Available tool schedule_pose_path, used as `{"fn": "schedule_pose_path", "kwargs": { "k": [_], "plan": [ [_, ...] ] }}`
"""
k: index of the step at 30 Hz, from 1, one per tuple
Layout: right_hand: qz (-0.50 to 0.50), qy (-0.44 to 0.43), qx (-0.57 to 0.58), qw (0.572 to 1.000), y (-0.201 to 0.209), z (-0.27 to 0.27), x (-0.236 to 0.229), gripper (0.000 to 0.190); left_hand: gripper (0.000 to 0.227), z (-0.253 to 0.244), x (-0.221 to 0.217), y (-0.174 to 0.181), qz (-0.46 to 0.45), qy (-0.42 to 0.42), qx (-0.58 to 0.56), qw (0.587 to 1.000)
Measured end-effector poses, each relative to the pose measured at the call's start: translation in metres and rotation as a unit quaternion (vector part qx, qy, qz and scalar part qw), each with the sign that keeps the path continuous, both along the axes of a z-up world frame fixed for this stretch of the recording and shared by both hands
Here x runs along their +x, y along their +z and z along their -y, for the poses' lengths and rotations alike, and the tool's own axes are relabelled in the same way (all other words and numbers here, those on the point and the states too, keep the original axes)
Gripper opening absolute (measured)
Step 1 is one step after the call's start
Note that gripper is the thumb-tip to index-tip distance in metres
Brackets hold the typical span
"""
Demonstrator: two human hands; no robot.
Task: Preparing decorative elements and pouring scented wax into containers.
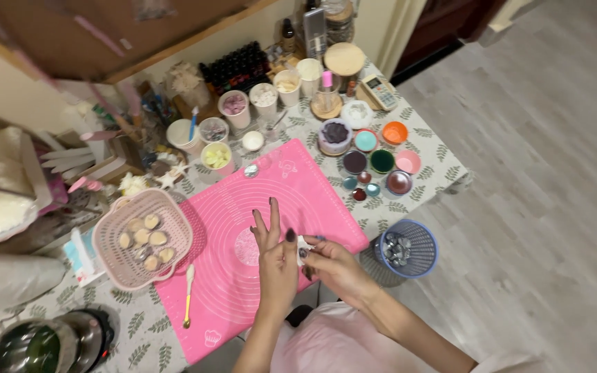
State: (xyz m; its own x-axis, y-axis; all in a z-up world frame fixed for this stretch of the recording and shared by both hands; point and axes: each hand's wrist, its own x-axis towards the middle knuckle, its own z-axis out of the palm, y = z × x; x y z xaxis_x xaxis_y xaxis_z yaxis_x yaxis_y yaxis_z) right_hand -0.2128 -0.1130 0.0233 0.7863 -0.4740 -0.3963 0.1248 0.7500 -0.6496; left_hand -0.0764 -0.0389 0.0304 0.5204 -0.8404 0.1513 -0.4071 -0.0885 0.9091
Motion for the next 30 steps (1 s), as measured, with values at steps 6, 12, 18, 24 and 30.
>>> {"fn": "schedule_pose_path", "kwargs": {
  "k": [6,12,18,24,30],
  "plan": [
    [0.022,0.049,-0.035,0.998,-0.004,-0.01,0.029,0.028,0.027,-0.037,0.023,0.027,0.035,-0.002,-0.023,0.999],
    [-0.025,0.204,-0.232,0.951,0.011,-0.05,0.088,0.027,0.03,-0.111,0.047,-0.013,-0.279,0.139,-0.059,0.948],
    [-0.131,0.205,-0.389,0.888,-0.034,-0.071,0.132,0.018,0.053,-0.193,0.076,0.027,-0.224,0.25,-0.061,0.94],
    [-0.232,0.174,-0.249,0.924,-0.136,-0.05,0.14,0.016,0.062,-0.312,0.105,0.02,-0.131,0.483,0.011,0.866],
    [-0.324,0.11,-0.438,0.831,-0.151,-0.061,0.16,0.017,0.062,-0.386,0.144,0.024,-0.1,0.633,-0.002,0.768]
  ]
}}
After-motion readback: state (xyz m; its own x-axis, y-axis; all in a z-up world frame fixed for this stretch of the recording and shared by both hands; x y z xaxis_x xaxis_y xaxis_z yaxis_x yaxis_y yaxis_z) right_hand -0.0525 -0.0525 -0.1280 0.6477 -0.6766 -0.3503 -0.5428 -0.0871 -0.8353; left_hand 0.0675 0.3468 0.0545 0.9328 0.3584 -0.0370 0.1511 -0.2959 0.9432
